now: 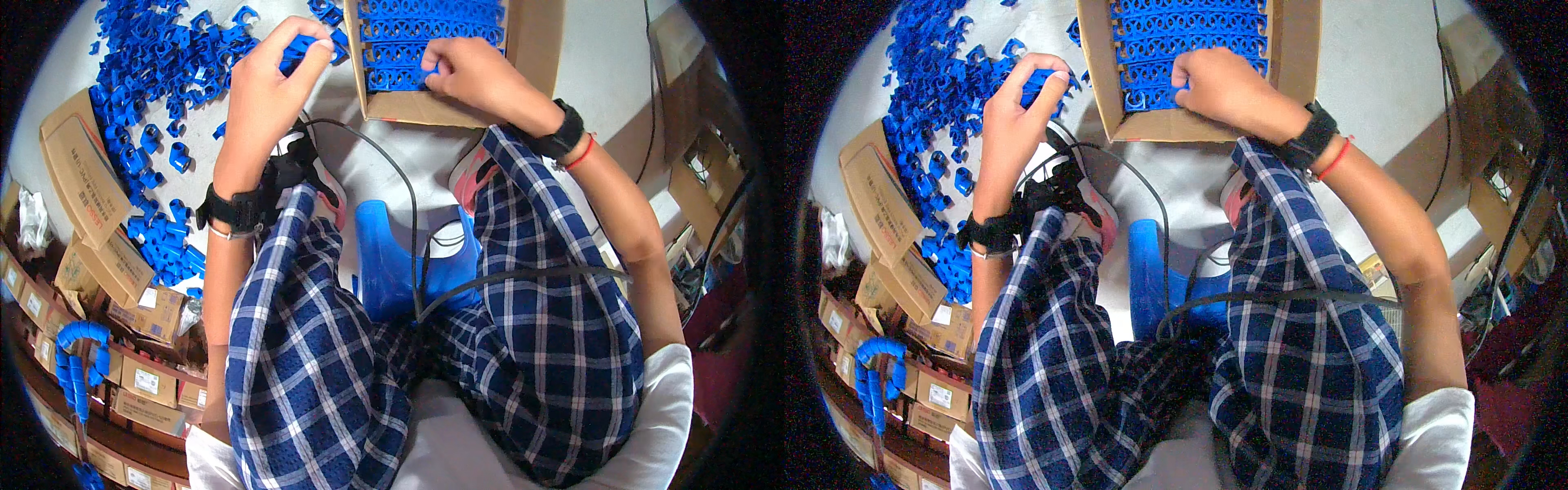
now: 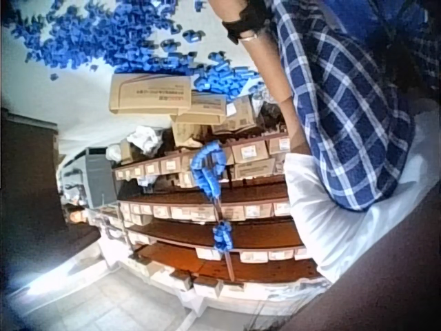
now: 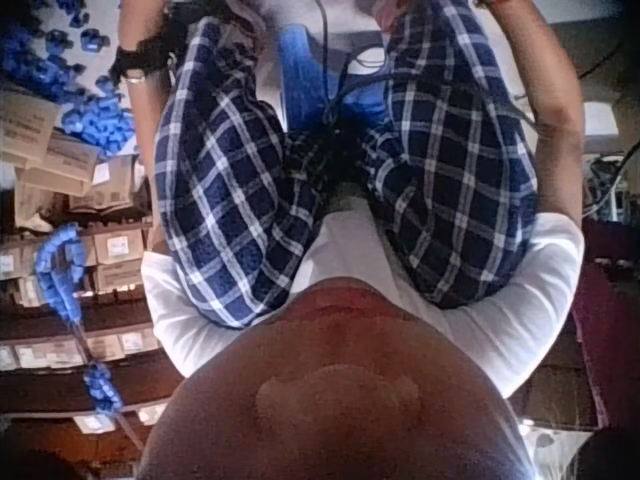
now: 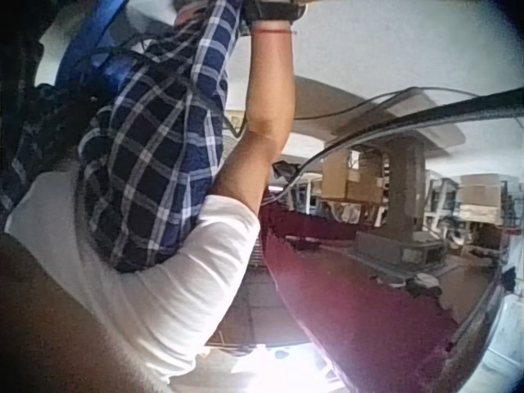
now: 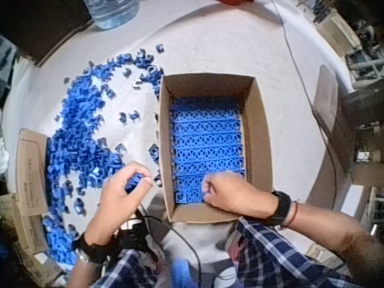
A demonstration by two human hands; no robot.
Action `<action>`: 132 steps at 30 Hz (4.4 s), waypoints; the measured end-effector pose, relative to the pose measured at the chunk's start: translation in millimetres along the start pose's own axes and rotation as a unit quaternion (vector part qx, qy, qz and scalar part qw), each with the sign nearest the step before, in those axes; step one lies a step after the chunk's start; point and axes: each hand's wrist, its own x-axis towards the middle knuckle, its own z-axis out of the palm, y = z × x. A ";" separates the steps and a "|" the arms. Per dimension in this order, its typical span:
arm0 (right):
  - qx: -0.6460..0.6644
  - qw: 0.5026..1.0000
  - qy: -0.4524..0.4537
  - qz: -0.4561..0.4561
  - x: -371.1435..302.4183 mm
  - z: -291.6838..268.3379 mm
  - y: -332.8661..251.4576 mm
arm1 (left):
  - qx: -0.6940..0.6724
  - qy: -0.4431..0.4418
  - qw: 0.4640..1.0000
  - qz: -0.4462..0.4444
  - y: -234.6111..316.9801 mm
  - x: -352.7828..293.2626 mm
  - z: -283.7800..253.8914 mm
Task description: The person sits on the floor and repeatedly picks up small blue plastic clips from a pile, then inserts them into slots on a blue plastic tray inside a cardboard box. They continue this process, filling the tray with the clips.
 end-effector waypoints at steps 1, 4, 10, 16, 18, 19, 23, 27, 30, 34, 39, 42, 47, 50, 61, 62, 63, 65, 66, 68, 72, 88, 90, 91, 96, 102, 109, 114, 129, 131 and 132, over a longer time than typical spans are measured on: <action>-0.013 1.000 -0.023 -0.013 1.2 3.3 0.2 | 0.041 0.006 0.999 -0.004 -7.5 2.5 -1.5; -0.008 0.999 -0.031 -0.032 6.7 13.1 -2.9 | 0.109 0.026 0.989 0.098 -31.8 12.9 3.1; -0.030 0.998 -0.022 -0.058 16.8 27.2 -4.4 | 0.208 -0.039 0.973 0.092 -58.9 9.9 15.2; -0.045 0.995 -0.006 -0.093 19.5 35.3 -1.3 | 0.249 -0.032 0.961 0.116 -58.7 5.2 22.6; -0.041 0.995 -0.013 -0.094 19.6 35.3 -1.7 | 0.269 -0.028 0.955 0.121 -57.6 2.2 25.5; -0.037 0.995 -0.021 -0.089 20.0 35.0 -2.2 | 0.279 -0.029 0.952 0.121 -57.1 0.4 26.9; -0.030 0.996 -0.034 -0.074 20.9 34.0 -4.3 | 0.285 -0.026 0.951 0.120 -54.6 -8.3 30.4; -0.049 0.996 -0.029 -0.074 20.5 34.6 -4.4 | 0.289 -0.030 0.950 0.112 -49.3 -14.6 29.4; -0.082 0.992 -0.019 -0.094 19.6 35.8 -2.9 | 0.283 -0.001 0.950 0.130 -40.5 -18.1 26.1; -0.119 0.987 -0.023 -0.109 23.2 38.0 -2.0 | 0.204 0.072 0.959 0.181 -23.1 -14.2 18.7; -0.158 0.980 -0.048 -0.109 23.3 39.2 -1.5 | 0.222 0.068 0.930 0.286 -1.0 -9.5 15.7; -0.150 0.980 -0.028 -0.128 21.4 39.4 -1.6 | 0.222 0.057 0.924 0.307 7.0 -17.2 11.1; -0.127 0.982 0.009 -0.141 20.0 38.4 -1.6 | 0.225 -0.080 0.901 0.363 11.7 -36.4 14.7; -0.125 0.982 0.008 -0.141 19.5 39.5 -2.4 | 0.247 -0.104 0.889 0.371 10.5 -36.7 23.9; -0.106 0.987 -0.045 -0.111 21.4 36.9 -4.5 | 0.465 -0.157 0.823 0.287 26.5 -33.9 51.7; -0.099 0.988 -0.049 -0.106 21.7 36.3 -4.2 | 0.482 -0.161 0.813 0.283 28.1 -32.3 54.2; -0.094 0.988 -0.049 -0.108 22.1 36.1 -3.9 | 0.498 -0.148 0.803 0.290 29.5 -29.7 56.8; -0.083 0.989 -0.050 -0.112 22.4 36.1 -2.5 | 0.521 -0.145 0.792 0.284 32.7 -27.8 60.7; -0.085 0.988 -0.046 -0.119 22.4 36.7 -1.5 | 0.527 -0.155 0.791 0.271 34.3 -27.1 62.2; -0.085 0.987 -0.039 -0.131 22.1 38.3 1.0 | 0.538 -0.177 0.785 0.250 37.2 -25.0 64.1; -0.026 0.984 0.019 -0.178 21.8 41.1 6.4 | 0.548 -0.207 0.776 0.233 41.2 -21.2 65.6; 0.027 0.987 -0.028 -0.154 29.2 41.7 14.5 | 0.539 -0.216 0.786 0.214 43.2 -21.3 65.2; 0.028 0.987 -0.024 -0.159 30.6 43.4 14.6 | 0.534 -0.190 0.790 0.233 42.2 -22.1 65.4; 0.028 0.986 -0.020 -0.163 31.5 43.8 14.0 | 0.531 -0.177 0.793 0.242 41.7 -22.4 65.5; 0.032 0.991 -0.039 -0.126 31.9 38.3 8.6 | 0.525 -0.168 0.799 0.241 40.5 -22.7 65.2; 0.026 0.995 -0.043 -0.088 27.4 29.4 1.9 | 0.520 -0.174 0.802 0.238 42.0 -23.6 63.7; 0.012 0.990 -0.012 -0.141 27.7 34.3 5.5 | 0.525 -0.177 0.800 0.233 42.5 -23.4 63.9; -0.003 0.989 -0.003 -0.147 30.3 39.9 8.3 | 0.521 -0.173 0.801 0.239 40.8 -23.4 64.2; 0.002 0.986 -0.015 -0.168 28.5 35.9 5.7 | 0.508 -0.159 0.810 0.247 36.9 -24.1 65.3; -0.010 0.988 -0.037 -0.152 29.3 36.3 7.0 | 0.508 -0.157 0.810 0.248 36.8 -23.9 65.6; -0.011 0.987 -0.032 -0.155 29.6 36.8 7.5 | 0.507 -0.157 0.810 0.248 36.7 -23.9 65.7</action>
